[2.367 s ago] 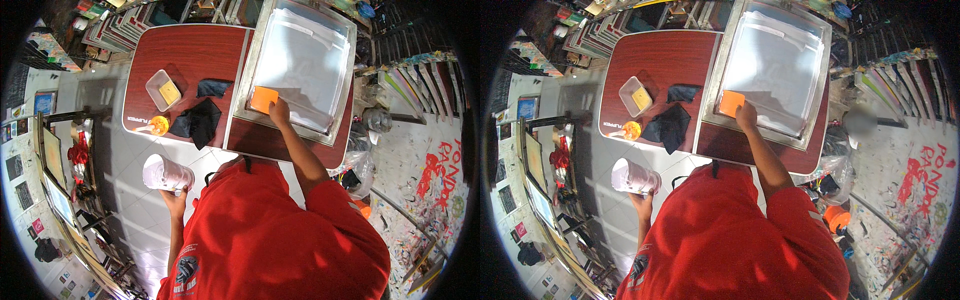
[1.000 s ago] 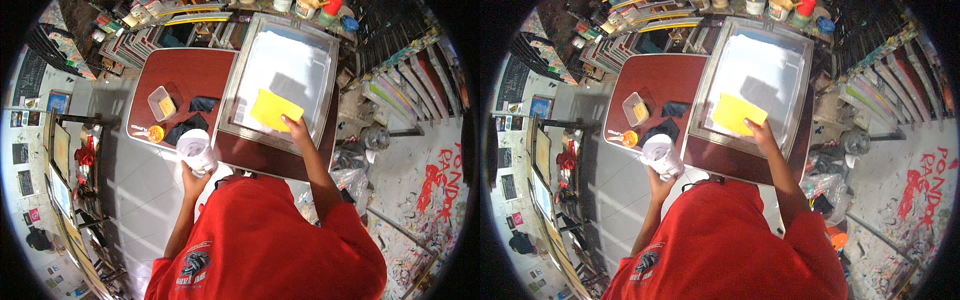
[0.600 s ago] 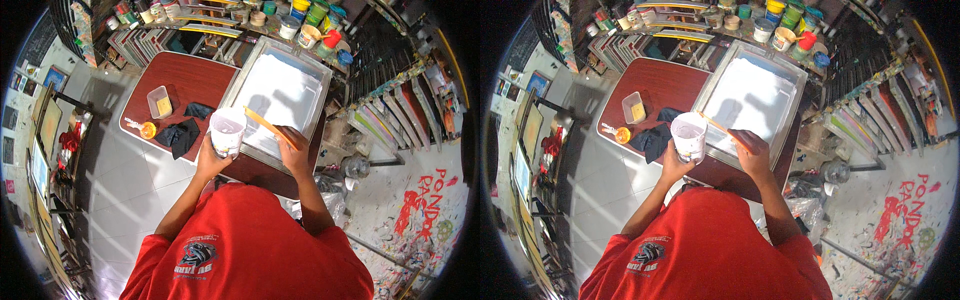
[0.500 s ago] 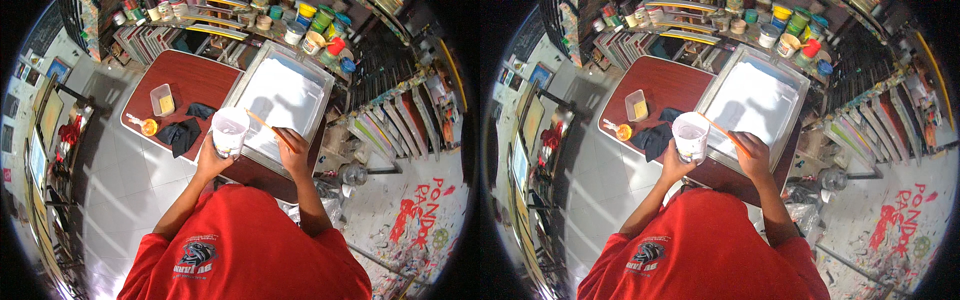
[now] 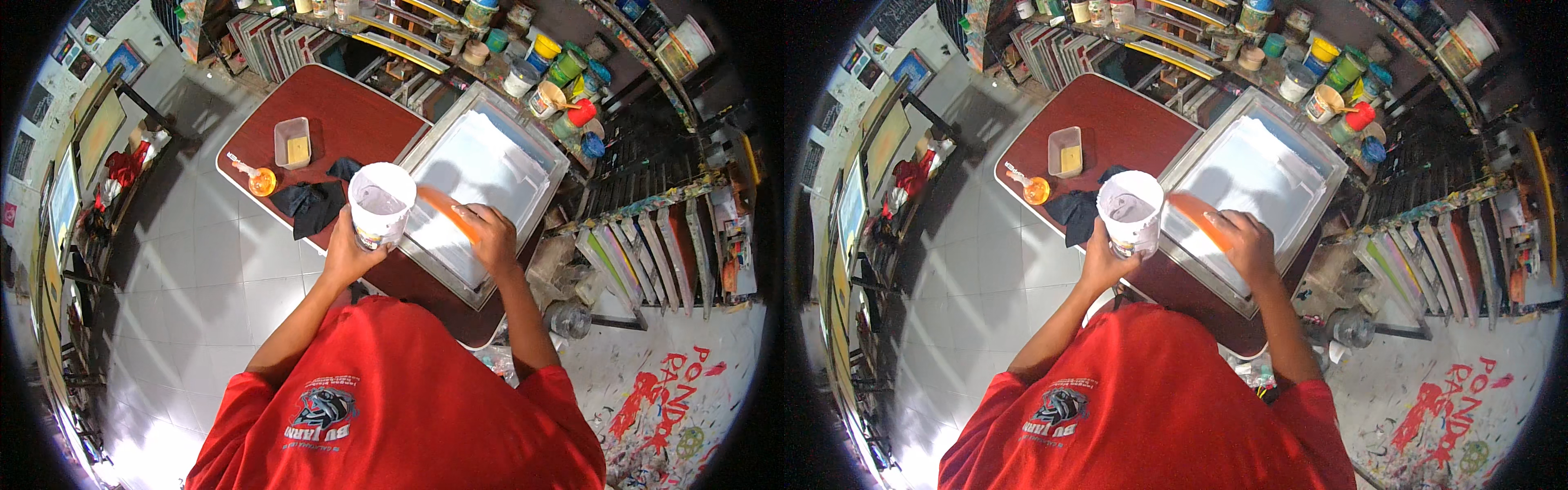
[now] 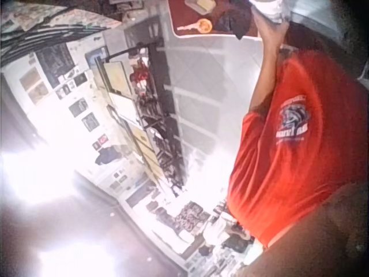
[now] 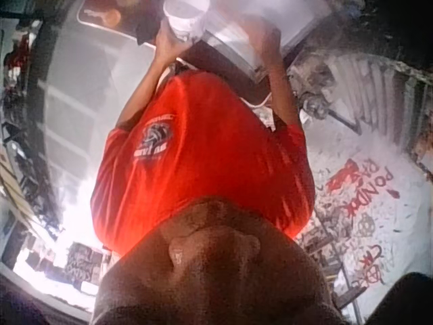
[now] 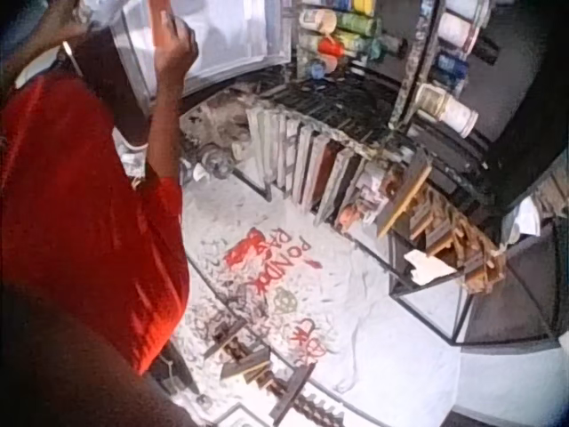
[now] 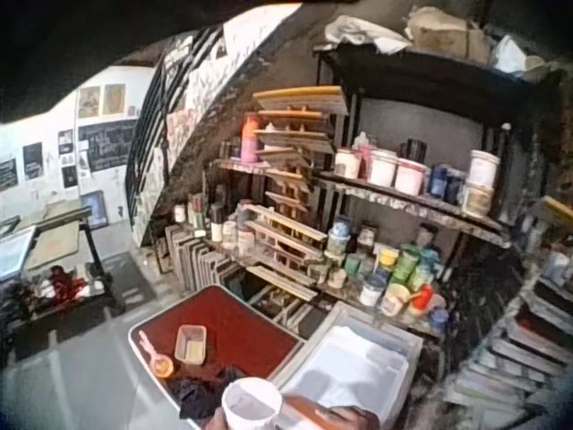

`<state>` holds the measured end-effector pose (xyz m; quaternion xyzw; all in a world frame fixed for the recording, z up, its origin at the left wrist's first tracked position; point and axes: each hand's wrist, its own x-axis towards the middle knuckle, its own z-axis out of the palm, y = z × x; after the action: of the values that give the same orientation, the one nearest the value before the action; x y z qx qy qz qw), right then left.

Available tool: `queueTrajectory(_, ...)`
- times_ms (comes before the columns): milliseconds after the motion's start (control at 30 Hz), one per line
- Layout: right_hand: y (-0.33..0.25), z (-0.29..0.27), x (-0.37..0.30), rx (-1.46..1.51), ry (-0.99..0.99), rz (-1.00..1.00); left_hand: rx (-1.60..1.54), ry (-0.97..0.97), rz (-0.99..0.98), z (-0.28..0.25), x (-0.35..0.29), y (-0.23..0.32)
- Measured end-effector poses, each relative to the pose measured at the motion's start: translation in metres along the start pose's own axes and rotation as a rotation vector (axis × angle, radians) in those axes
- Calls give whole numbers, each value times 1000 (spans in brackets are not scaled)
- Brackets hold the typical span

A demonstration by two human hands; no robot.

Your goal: The person selects a screen printing frame from a stack, places it on a table, and then applies white ink to the mesh using a hand-held scraper.

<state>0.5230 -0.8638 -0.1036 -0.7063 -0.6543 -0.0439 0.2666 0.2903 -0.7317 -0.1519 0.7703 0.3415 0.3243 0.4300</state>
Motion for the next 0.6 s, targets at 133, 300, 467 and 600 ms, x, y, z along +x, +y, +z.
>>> queueTrajectory(133, 37, 18, -27, 75, -121, 254, -94, 28, 12, 9, 8, -16)
queueTrajectory(300, 126, 54, -136, 209, -57, 818, 31, 19, -136, -16, -33, -71)
queueTrajectory(467, 171, 69, -266, 489, -85, 1230, -4, -17, -229, -43, -74, -105)
queueTrajectory(600, 163, 91, -295, 399, -60, 1129, 55, -63, -282, -54, -77, -86)
